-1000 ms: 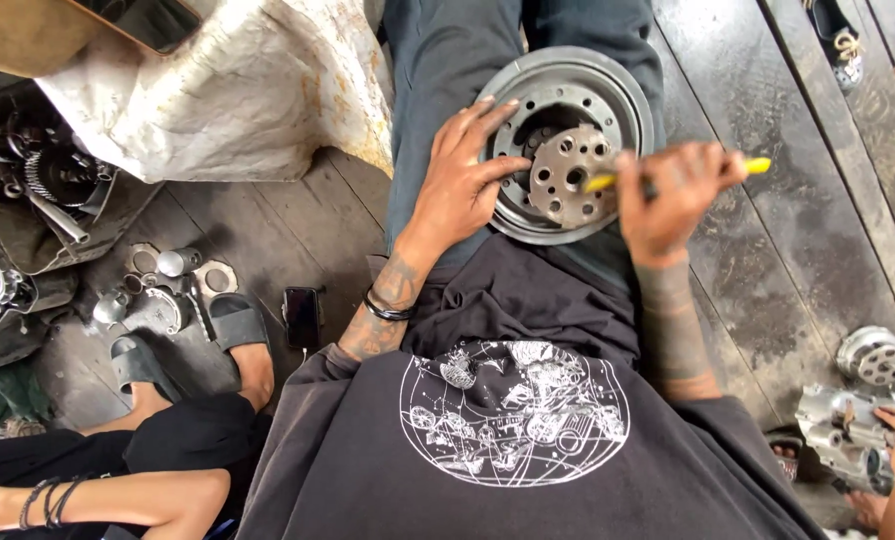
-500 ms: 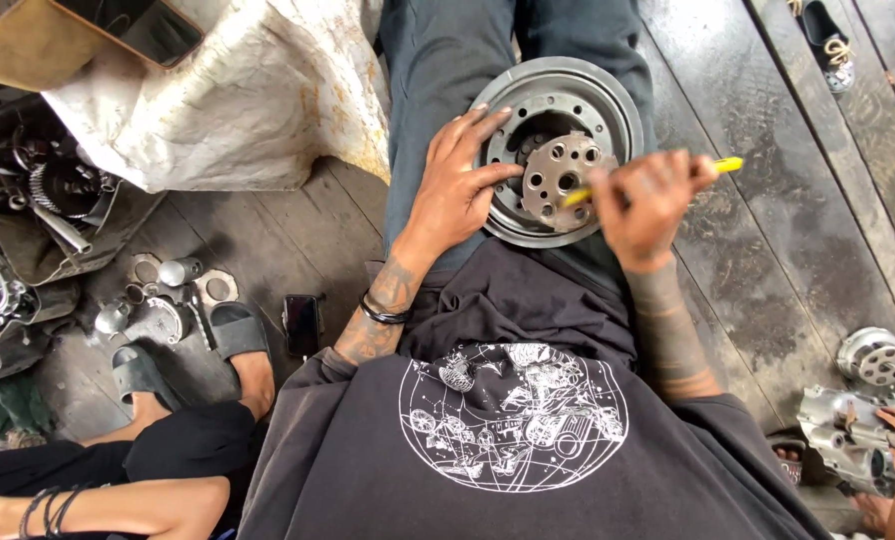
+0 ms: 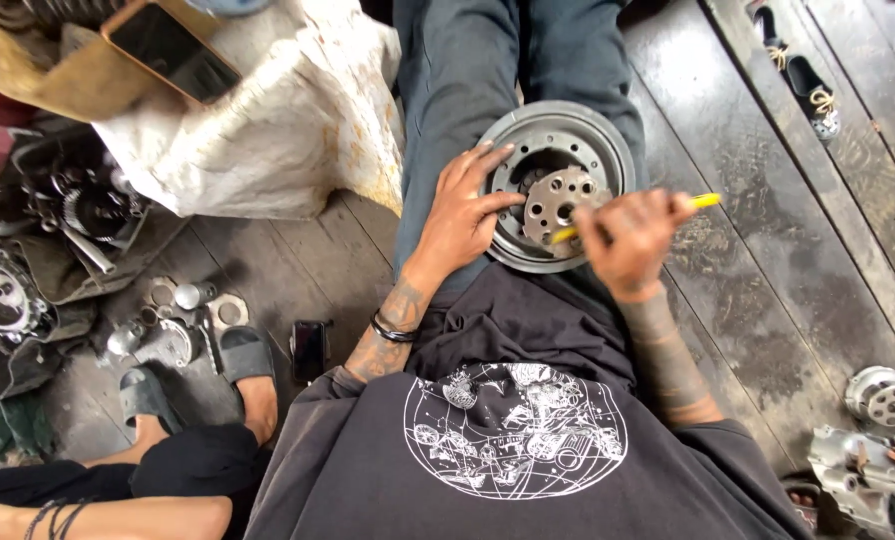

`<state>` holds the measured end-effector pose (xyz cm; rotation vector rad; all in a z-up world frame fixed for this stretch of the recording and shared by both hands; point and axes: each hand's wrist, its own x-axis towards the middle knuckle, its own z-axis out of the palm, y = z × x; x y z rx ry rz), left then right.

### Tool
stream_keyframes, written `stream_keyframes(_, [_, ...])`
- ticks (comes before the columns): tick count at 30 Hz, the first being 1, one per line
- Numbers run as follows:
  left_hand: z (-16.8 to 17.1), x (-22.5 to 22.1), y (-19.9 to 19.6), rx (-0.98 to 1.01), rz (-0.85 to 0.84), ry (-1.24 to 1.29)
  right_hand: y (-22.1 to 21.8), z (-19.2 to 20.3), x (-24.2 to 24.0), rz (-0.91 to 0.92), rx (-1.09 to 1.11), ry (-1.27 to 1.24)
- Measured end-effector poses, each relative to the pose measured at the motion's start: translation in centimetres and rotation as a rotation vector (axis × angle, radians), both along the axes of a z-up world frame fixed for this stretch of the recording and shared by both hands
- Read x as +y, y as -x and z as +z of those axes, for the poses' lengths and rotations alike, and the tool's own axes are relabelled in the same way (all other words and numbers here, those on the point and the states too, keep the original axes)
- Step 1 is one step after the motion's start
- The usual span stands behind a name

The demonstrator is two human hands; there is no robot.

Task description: Cleaning a motorcycle flywheel component using a small brush to remove debris

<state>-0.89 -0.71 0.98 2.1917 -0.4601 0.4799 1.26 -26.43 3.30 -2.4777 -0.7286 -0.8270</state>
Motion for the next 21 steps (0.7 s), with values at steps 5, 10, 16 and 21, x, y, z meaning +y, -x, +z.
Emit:
stream_keyframes(5, [-0.8, -0.3, 0.4, 0.036, 0.001, -0.002, -1.1, -0.7, -0.5, 0.002, -0.005, -0.121])
stream_keyframes(10, [-0.6, -0.1, 0.1, 0.033, 0.015, -0.033, 0.0, 0.8, 0.5, 0.008, -0.044, -0.077])
stream_keyframes(16, [-0.7, -0.3, 0.2, 0.066, 0.005, -0.051, -2.1, -4.3, -2.2, -0.037, -0.021, -0.134])
stream_keyframes(21, [-0.9, -0.2, 0.3, 0.101, 0.003, -0.031, 0.6, 0.6, 0.4, 0.059, 0.006, -0.071])
